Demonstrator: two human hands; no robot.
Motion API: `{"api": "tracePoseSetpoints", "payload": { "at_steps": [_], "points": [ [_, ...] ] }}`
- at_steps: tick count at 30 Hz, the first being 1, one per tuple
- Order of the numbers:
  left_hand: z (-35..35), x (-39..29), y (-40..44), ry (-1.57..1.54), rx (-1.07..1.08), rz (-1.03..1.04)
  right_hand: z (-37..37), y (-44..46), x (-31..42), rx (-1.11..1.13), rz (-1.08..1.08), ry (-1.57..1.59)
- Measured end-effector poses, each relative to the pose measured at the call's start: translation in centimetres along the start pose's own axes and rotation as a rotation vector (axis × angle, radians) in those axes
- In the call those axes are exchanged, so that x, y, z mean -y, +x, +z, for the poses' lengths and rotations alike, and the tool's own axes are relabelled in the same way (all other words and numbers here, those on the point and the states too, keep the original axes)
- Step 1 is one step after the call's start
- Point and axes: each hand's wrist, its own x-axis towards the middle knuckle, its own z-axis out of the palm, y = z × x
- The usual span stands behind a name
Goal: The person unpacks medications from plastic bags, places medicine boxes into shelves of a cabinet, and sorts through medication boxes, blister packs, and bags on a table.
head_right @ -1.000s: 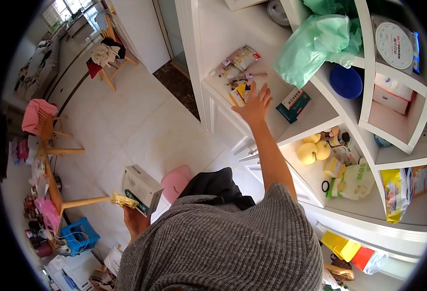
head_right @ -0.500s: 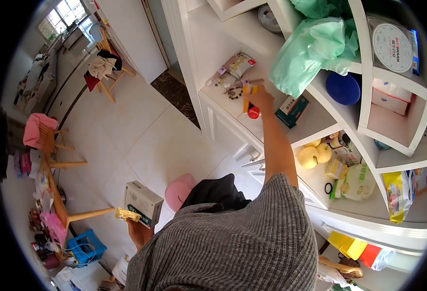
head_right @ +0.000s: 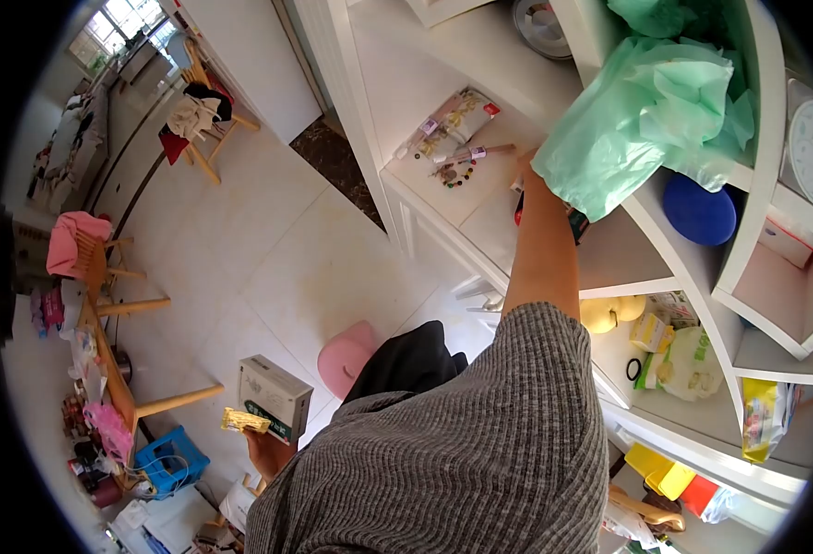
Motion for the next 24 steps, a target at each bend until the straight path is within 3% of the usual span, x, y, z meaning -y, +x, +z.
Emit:
{"api": "tracePoseSetpoints", "payload": {
  "at_steps": [5, 9, 12, 17, 19, 24],
  "points": [
    [0.4, 0.0, 0.1, 0.014, 0.003, -0.030, -1.4, -1.5, 0.1, -0.075, -0.083, -0.206],
    [0.0, -0.3, 0.4, 0.015, 0.019, -0.022, -1.4, -1.4, -0.3, -0.192, -0.206, -0.102],
    [-0.8, -0.6, 0.3, 0.002, 0.002, -0.005, -2.2, -2.3, -0.3, -0.139, -0.225, 0.056],
    [-1.9, -0.7, 0.4, -0.025, 0.011, 0.010, -0.4, -10.1, -3.2, -0.565, -0.513, 0.028],
    [-2.4, -0.7, 0.4, -0.035, 0.029, 0.010, -0.9, -14.9, -4.2, -0.254, -0.539, -0.103],
    [-2.9, -0.6, 0.5, -0.021, 0.058, 0.002, 1.4, -15.9, -5.3, -0.118, -0.611, -0.180]
  ]
}}
